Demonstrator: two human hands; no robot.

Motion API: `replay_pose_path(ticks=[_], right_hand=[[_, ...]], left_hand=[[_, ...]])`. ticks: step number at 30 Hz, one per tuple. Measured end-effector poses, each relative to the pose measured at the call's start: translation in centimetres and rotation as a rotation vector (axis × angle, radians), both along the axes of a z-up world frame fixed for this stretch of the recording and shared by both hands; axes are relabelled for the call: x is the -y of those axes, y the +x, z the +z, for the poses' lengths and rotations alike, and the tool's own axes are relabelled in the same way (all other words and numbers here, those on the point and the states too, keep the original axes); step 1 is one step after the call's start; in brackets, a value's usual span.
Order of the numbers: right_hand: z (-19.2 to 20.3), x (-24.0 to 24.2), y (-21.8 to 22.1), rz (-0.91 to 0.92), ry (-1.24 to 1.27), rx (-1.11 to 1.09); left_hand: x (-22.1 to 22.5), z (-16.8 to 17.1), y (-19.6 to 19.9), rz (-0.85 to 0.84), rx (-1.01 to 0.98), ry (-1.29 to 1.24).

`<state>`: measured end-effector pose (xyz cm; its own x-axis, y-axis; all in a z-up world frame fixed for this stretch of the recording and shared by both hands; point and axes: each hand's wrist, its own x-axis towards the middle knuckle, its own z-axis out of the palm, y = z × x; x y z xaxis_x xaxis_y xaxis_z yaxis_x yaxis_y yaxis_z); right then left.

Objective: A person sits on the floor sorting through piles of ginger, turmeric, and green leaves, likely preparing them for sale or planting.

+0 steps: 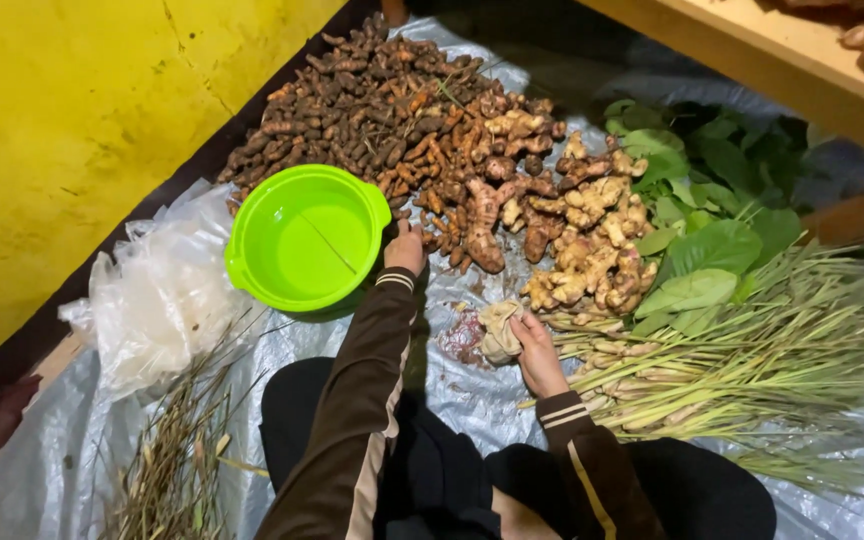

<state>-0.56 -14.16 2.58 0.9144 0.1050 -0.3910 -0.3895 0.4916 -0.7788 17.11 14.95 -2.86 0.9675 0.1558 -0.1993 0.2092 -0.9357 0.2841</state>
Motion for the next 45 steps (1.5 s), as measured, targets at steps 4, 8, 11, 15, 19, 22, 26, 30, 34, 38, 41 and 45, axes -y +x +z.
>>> replay_pose_path(ticks=[4,8,11,15,19,22,26,30,34,38,41,45], right_hand=[[0.7,-0.8,-0.8,0.007,0.016,-0.005],[1.7,-1.3,-1.3,-0.011,0.024,-0.017],[3.0,-1.2,-1.9,-0.05,0.054,-0.055],[2.0,-0.5,-1.4,-0.132,0.103,-0.075],[5.1,-0.5,-1.1,-0.165,0.164,-0.074],[4.5,-0.8,-0.9,-0.114,0.137,0.001],[4.4,-1.6,-1.6,-0.042,-0.219,0.216],[9.5,-2.5,-2.7,-0.034,-0.3,0.259],[6.8,-1.7,-1.3,-0.078,-0.198,0.216],[5.2,-0.7,0.0,-0.151,-0.344,0.218],[5.1,-0.9,-0.1,-0.249,-0.415,0.171],[0.9,-0.3,0.6,-0.333,-0.065,-0.022]], left_hand=[[0.0,3.4,-2.2,-0.039,0.071,0.015],[-0.8,-0.1,-2.5,-0.192,0.106,0.133],[0.1,1.5,-4.4,-0.184,0.11,0.076],[4.1,7.0,-8.2,0.106,0.212,-0.585],[9.1,7.3,-11.4,0.245,0.119,-0.942],[12.2,11.5,-15.7,0.361,0.03,-1.393],[13.2,11.4,-19.0,0.358,-0.009,-1.479],[12.5,11.2,-20.2,0.274,0.003,-1.548],[12.6,10.8,-19.8,0.264,-0.059,-1.638],[12.7,9.7,-19.5,0.21,-0.09,-1.655],[12.8,9.0,-19.5,0.228,-0.102,-1.685],[13.0,9.3,-19.1,0.253,-0.121,-1.719]])
